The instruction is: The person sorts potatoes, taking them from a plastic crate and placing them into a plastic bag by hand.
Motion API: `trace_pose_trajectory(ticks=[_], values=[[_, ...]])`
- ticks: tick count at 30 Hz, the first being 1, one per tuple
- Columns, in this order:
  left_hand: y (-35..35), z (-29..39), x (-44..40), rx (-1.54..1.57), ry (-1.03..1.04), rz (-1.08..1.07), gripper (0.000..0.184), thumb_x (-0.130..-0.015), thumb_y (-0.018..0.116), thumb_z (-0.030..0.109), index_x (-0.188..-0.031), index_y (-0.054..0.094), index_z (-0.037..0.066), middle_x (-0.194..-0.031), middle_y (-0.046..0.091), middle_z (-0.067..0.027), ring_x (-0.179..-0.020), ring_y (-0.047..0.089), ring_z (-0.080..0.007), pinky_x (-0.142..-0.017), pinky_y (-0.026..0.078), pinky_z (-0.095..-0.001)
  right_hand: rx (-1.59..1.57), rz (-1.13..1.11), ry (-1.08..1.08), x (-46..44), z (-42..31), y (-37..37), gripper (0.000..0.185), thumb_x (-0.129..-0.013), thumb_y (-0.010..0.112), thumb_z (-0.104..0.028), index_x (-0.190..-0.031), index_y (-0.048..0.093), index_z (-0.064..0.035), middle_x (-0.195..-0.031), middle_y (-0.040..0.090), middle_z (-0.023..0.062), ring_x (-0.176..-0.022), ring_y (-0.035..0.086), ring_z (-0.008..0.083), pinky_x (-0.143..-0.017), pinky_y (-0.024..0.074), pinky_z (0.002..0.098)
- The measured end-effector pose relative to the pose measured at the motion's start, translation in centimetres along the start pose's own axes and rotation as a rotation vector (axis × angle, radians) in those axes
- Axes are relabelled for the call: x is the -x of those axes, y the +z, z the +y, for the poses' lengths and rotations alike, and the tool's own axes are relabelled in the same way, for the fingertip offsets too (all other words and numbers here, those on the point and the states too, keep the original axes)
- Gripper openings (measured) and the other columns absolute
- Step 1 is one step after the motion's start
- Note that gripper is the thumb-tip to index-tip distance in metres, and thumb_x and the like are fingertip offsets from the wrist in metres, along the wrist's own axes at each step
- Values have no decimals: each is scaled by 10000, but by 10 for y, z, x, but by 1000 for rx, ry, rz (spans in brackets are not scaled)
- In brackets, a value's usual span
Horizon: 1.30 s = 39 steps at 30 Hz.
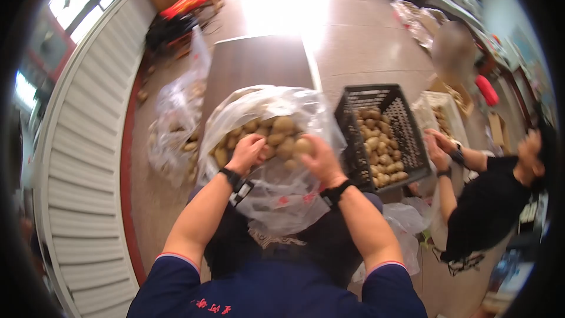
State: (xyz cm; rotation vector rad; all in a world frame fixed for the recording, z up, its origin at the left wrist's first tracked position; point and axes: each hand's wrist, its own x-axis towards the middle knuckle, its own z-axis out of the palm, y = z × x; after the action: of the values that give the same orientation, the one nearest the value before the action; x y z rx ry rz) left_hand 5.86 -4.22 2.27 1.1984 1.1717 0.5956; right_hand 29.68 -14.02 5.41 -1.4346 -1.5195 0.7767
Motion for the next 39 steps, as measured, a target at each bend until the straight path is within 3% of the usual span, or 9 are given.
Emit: trace_pose_trajectory(ticks=[2,5,11,18,25,28,32,37,39], values=[[-8,-5,-8,-117,47,77,266,-927,551,218,-1094,623,24,-916,675,-69,-604,602,-130,-536,502,-286,-8,101,5,-3,14,-4,439,-815,644,-86,-1245,573,-33,-1082,655,150,-968,643,230,-868,514,334],[-12,-18,-17,-290,204,233,287,-853,585,227,-999,665,-7,-930,699,-189,-878,676,-309,-795,525,-396,-197,184,130,-7,30,-12,413,-845,623,-72,-1249,566,-6,-1056,639,89,-942,618,163,-857,506,288],[-23,-25,-27,-552,157,299,323,-842,567,218,-1076,654,14,-1140,622,-226,-1084,602,-363,-927,481,-427,-534,413,421,-12,34,-34,322,-900,586,-146,-1208,572,-52,-903,600,9,-634,543,78,-531,447,213],[-30,-17,-18,-664,44,391,361,-852,557,207,-1173,628,58,-1279,535,-246,-1146,557,-405,-970,457,-454,-757,659,762,-13,91,-88,370,-937,538,-486,-1004,596,-126,-805,625,32,-577,574,145,-501,489,284],[-26,-33,-27,-737,0,306,566,-847,618,284,-1370,472,124,-1324,501,-269,-1205,525,-427,-999,449,-469,-900,728,1026,3,160,-123,533,-944,447,-587,-926,578,-70,-741,625,49,-571,586,175,-485,503,324],[-26,-43,-34,-812,37,326,626,-857,651,354,-1378,427,87,-1238,563,-272,-1151,559,-426,-956,468,-491,-960,645,1024,10,181,-126,582,-951,410,-610,-905,574,-53,-722,614,73,-563,584,205,-492,502,366],[-26,-30,-27,-835,23,291,567,-853,701,286,-1294,462,24,-1181,620,-242,-1116,587,-394,-937,470,-484,-906,825,1058,9,166,-118,574,-966,389,-585,-946,531,-29,-739,576,105,-632,601,245,-517,506,394],[-21,-25,-23,-810,48,300,512,-809,750,236,-1180,481,7,-1117,639,-254,-1071,606,-412,-907,478,-487,-880,866,1081,10,163,-117,209,-911,385,-179,-1009,451,-7,-817,506,141,-691,631,286,-537,527,406],[-22,-23,-19,-798,61,297,510,-802,754,227,-1168,479,2,-1108,640,-259,-1062,609,-416,-900,479,-484,-832,898,1068,9,166,-111,213,-891,391,-176,-1000,449,-2,-845,509,143,-690,633,284,-541,523,410]])
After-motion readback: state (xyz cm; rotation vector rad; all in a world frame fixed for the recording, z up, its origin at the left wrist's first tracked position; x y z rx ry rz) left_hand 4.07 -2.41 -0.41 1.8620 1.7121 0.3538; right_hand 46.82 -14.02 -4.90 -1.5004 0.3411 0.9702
